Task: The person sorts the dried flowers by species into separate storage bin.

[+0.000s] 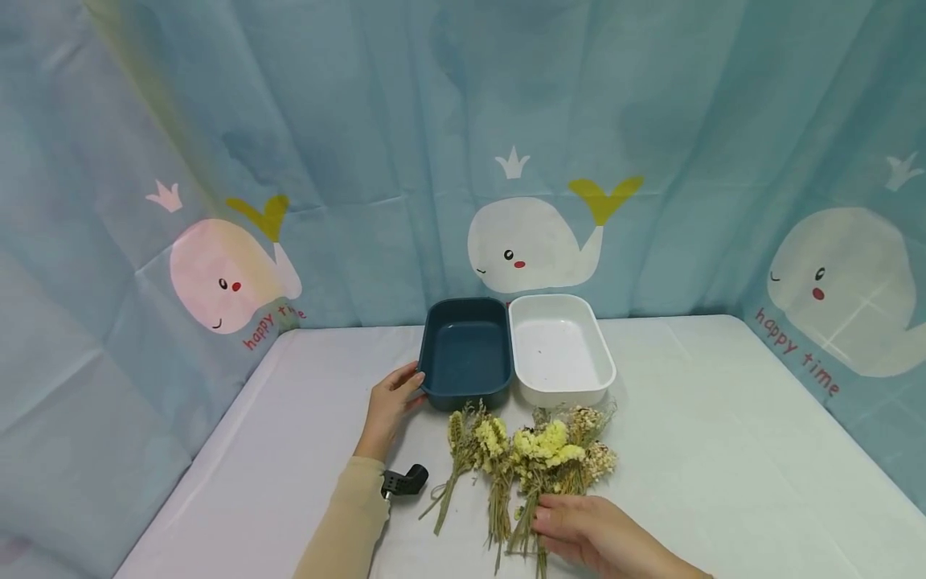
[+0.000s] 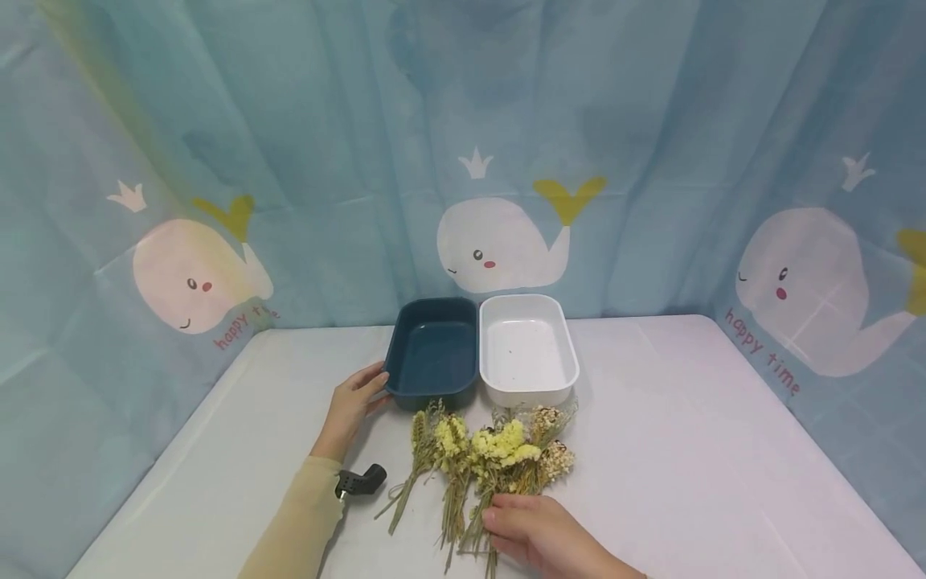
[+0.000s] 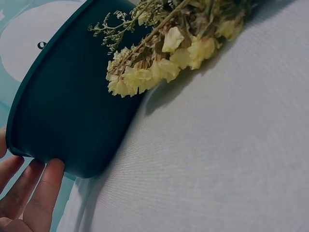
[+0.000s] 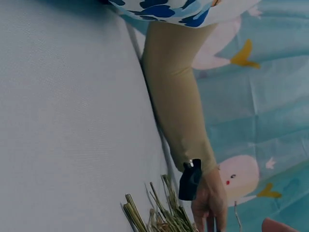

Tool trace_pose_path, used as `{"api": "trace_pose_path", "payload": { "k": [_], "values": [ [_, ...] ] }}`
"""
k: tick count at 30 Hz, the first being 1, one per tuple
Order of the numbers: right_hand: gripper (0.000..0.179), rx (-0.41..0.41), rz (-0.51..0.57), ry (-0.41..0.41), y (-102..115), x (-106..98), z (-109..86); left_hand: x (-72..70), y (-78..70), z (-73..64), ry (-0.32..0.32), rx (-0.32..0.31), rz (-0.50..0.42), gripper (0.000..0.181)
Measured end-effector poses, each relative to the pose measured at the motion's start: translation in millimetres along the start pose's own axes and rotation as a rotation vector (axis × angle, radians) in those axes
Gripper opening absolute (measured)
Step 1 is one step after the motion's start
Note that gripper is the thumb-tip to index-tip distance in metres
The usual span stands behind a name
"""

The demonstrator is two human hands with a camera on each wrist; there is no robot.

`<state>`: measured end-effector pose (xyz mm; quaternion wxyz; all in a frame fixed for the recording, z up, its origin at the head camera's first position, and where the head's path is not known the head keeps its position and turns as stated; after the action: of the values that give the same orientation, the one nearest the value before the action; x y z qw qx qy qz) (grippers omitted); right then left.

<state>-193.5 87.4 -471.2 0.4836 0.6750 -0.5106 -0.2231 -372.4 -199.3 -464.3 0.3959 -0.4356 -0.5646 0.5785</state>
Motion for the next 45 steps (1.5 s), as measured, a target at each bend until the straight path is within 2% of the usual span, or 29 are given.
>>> {"api": "trace_pose_path", "payload": {
  "k": [6,11,17,27,34,37,39,45],
  "values": [
    [0.078,0.027,0.099,0.011,4,5,4.4,0.9,0.2,0.0,0.006,-0.001,-0.001,0.046],
    [0.079,0.068,0.136,0.004,1,8,9.6,1.7,0.2,-0.6,0.006,0.000,-0.004,0.047],
    [0.080,0.023,0.126,-0.019,-2,11,13.3,1.8,-0.3,-2.1,-0.021,0.000,-0.018,0.046],
    [0.072,0.025,0.287,-0.098,-10,13,16.9,0.5,2.4,-0.6,-0.031,-0.012,-0.025,0.046],
    [0.038,0.041,0.277,-0.125,-12,15,16.6,1.0,2.6,-1.5,-0.022,-0.018,-0.035,0.045],
    [0.031,0.055,0.261,-0.127,-13,16,14.3,0.8,2.6,-3.0,-0.020,-0.017,-0.031,0.045],
    [0.032,0.060,0.253,-0.128,-12,16,12.4,1.0,1.9,-3.7,-0.017,-0.016,-0.029,0.046],
    [0.060,0.021,0.190,-0.151,-3,12,7.5,3.1,1.9,-1.4,-0.013,-0.012,-0.035,0.047]
  ]
}}
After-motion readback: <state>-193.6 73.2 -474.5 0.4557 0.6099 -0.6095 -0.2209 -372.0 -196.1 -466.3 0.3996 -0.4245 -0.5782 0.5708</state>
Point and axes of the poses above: each hand's wrist, its own z-axis towards the middle knuckle, its own x-axis out of the palm, y = z × x, the point moved 9 cm from there along z, towards the middle knuckle, and after that the axes turned 8 degrees about -y, right-handed, at the moved point
